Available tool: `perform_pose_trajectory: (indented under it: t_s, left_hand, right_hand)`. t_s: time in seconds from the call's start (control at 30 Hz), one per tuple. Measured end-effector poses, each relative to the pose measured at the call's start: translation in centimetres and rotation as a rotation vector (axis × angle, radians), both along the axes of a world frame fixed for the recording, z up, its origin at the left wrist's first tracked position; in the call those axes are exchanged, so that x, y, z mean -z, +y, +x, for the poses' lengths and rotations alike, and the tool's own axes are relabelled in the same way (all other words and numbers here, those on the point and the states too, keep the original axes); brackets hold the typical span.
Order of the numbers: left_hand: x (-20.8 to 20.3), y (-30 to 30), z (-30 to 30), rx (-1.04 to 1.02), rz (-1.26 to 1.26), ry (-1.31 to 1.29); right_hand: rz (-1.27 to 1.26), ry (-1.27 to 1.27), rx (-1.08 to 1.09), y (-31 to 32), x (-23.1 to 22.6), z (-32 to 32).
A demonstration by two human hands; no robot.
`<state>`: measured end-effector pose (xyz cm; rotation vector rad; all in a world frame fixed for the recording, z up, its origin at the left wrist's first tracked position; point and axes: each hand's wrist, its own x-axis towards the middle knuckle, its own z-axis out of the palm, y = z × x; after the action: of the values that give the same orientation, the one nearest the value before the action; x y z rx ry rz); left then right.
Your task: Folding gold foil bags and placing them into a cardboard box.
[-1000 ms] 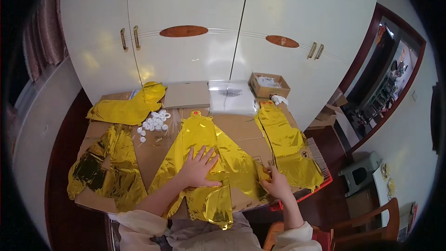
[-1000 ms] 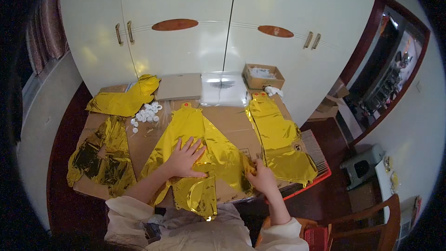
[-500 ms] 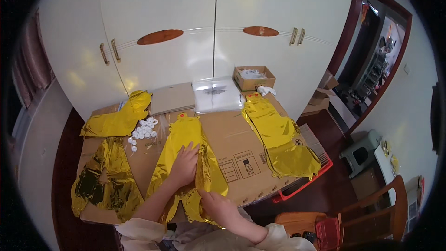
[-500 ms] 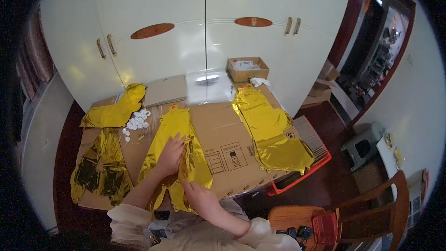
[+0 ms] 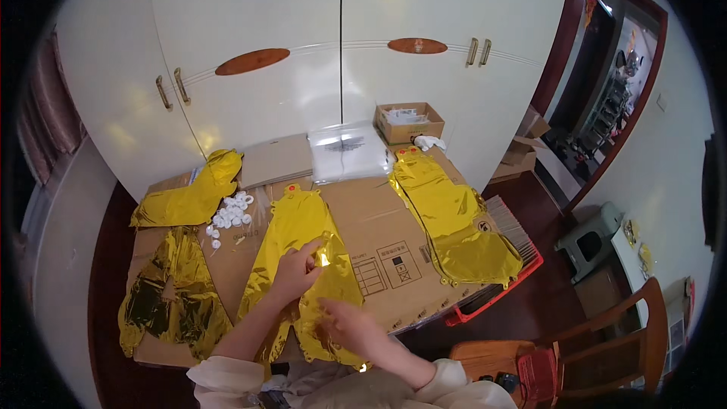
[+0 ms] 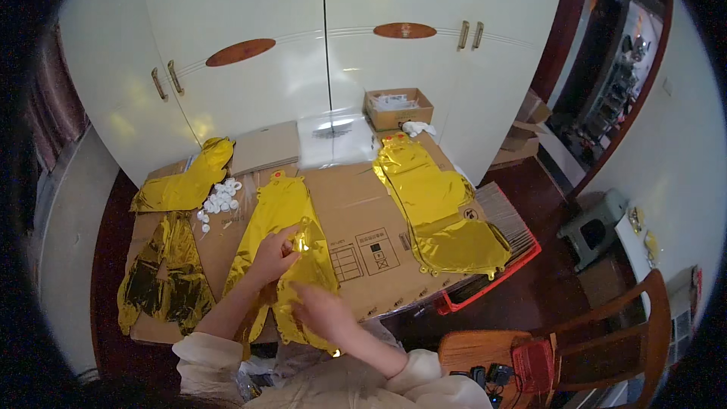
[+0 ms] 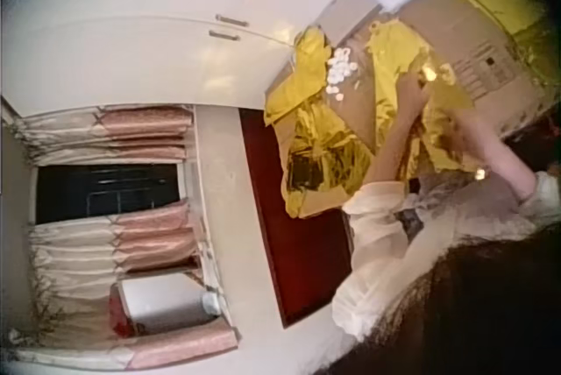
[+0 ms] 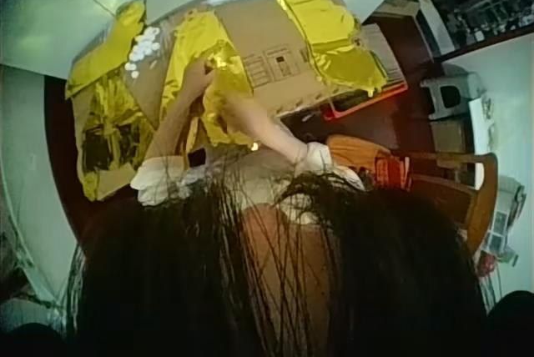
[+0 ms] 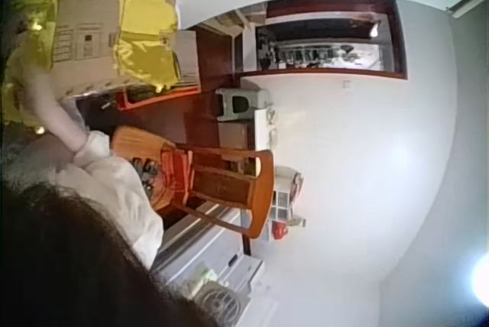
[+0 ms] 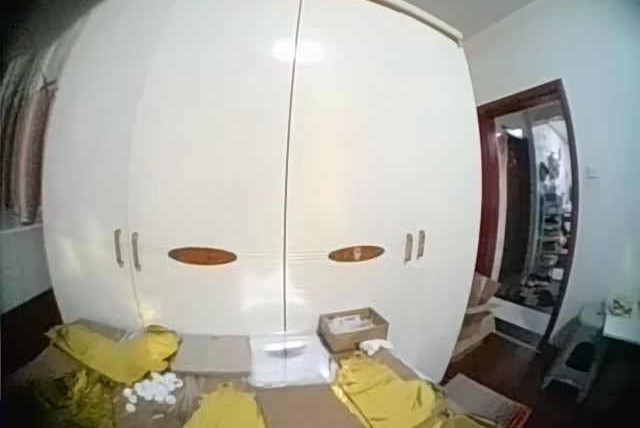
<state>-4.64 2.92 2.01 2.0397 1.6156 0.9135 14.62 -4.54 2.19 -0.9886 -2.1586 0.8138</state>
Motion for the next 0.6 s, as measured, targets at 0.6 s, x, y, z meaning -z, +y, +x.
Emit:
perform_pose_trajectory:
  t_s: [0.6]
  left_hand:
    - [2.4,0.4,-1.2,0.069,-0.016,-0.04]
  right_hand:
    - [0.233,-0.225,-0.041,3.5,1.5,6.6]
